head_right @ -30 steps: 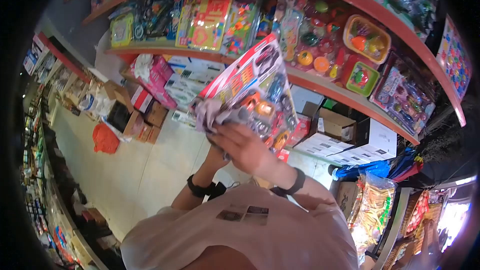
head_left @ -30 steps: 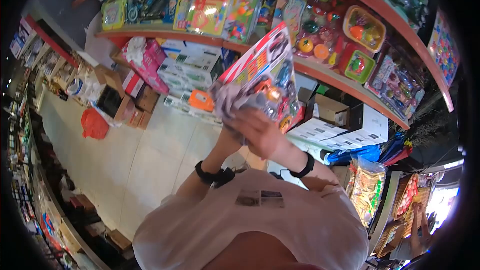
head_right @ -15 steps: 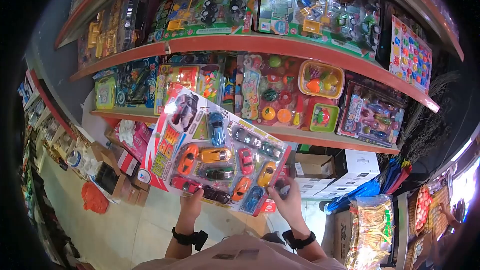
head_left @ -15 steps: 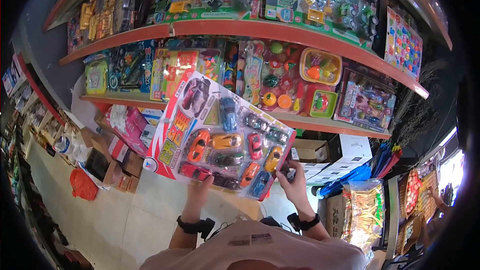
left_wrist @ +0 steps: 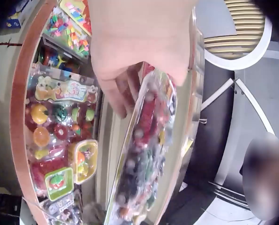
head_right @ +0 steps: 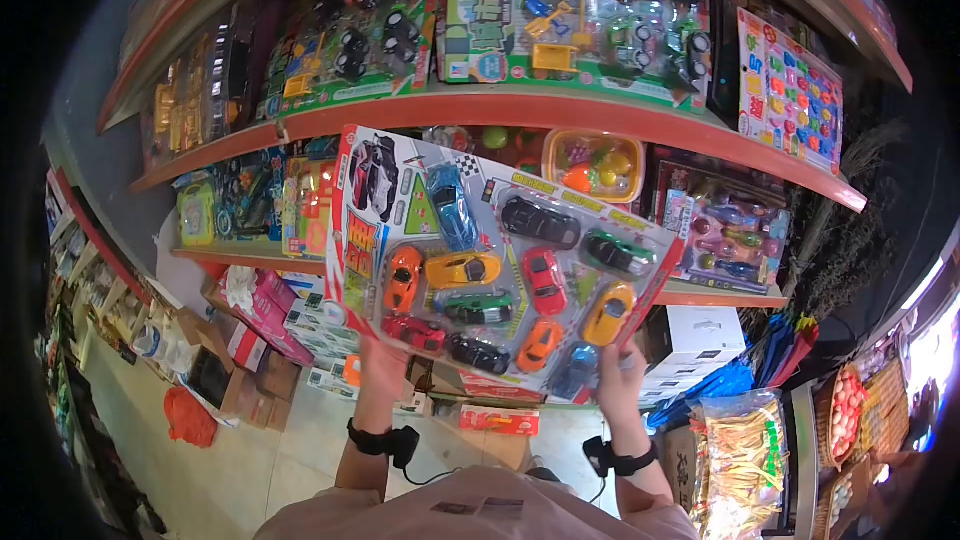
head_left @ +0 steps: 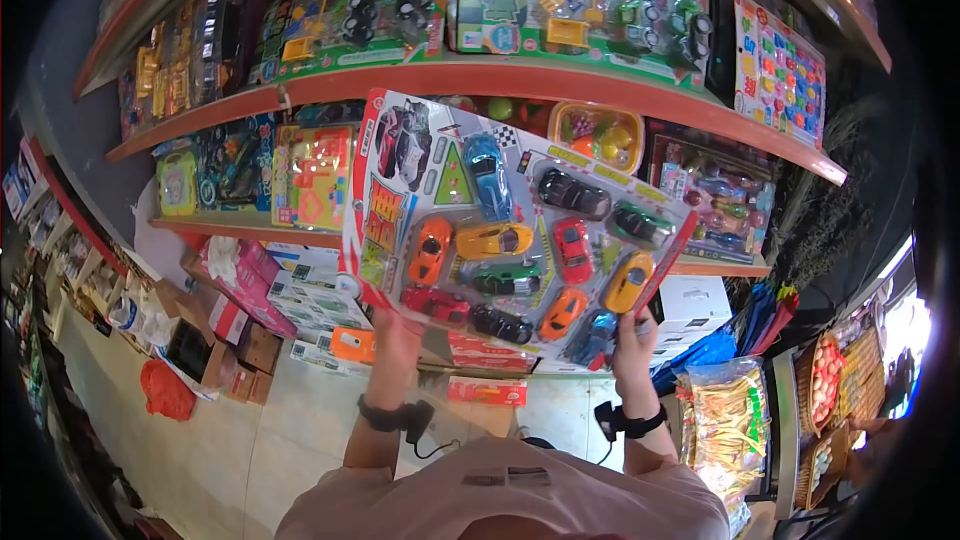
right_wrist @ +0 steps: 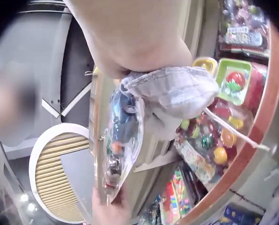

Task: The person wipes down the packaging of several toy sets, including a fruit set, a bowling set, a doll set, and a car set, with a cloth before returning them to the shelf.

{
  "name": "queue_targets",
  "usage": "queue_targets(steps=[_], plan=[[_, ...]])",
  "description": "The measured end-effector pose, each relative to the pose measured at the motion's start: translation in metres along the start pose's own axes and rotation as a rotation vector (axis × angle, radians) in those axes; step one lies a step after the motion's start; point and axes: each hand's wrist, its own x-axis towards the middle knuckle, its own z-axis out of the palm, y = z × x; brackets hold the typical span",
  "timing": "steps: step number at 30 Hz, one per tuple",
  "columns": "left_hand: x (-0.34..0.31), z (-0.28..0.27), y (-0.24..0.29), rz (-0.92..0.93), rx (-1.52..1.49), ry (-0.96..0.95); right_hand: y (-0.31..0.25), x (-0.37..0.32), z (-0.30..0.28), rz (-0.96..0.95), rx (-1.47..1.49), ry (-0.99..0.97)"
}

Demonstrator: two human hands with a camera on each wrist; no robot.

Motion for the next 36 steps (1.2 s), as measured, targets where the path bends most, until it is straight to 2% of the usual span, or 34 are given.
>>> queue_targets(steps=[1,3,6,10,12,14,15,17,21,24,28,31,34,36], plan=[[0.010,0.032,0.015,0.042,-0.046,0.068,-0.008,0.010,-0.009,-0.076,-0.040,-0.010],[0.030,0.023,0.028,0.055,0.361,0.074,-0.014,0.028,-0.028,-0.128,-0.031,0.009],[0.056,0.030,0.034,0.135,0.659,-0.013,-0.024,0.056,-0.047,-0.167,-0.059,0.052],[0.088,0.096,0.052,0.162,0.765,-0.014,-0.052,0.109,-0.069,-0.368,-0.235,0.086],[0.109,0.124,0.062,0.208,0.807,-0.076,-0.092,0.138,-0.066,-0.386,-0.245,0.075],[0.136,0.151,0.073,0.269,0.844,-0.149,-0.127,0.181,-0.066,-0.518,-0.327,0.061],[0.152,0.165,0.078,0.306,0.863,-0.171,-0.154,0.193,-0.062,-0.436,-0.347,0.056],[0.182,0.196,0.086,0.367,0.854,-0.196,-0.178,0.242,-0.066,-0.439,-0.346,0.029],[0.254,0.216,0.093,0.589,1.013,-0.265,-0.221,0.305,-0.063,-0.406,-0.390,-0.062],[0.290,0.225,0.096,0.655,1.274,-0.240,-0.233,0.336,-0.057,-0.349,-0.452,0.025],[0.318,0.235,0.088,0.677,1.431,-0.150,-0.224,0.383,-0.061,-0.463,-0.451,-0.018],[0.334,0.233,0.078,0.673,1.522,-0.150,-0.216,0.400,-0.059,-0.450,-0.488,-0.035],[0.337,0.236,0.072,0.583,1.600,-0.116,-0.215,0.396,-0.058,-0.365,-0.607,-0.047],[0.337,0.237,0.069,0.509,1.697,-0.076,-0.204,0.401,-0.057,-0.394,-0.660,0.014]])
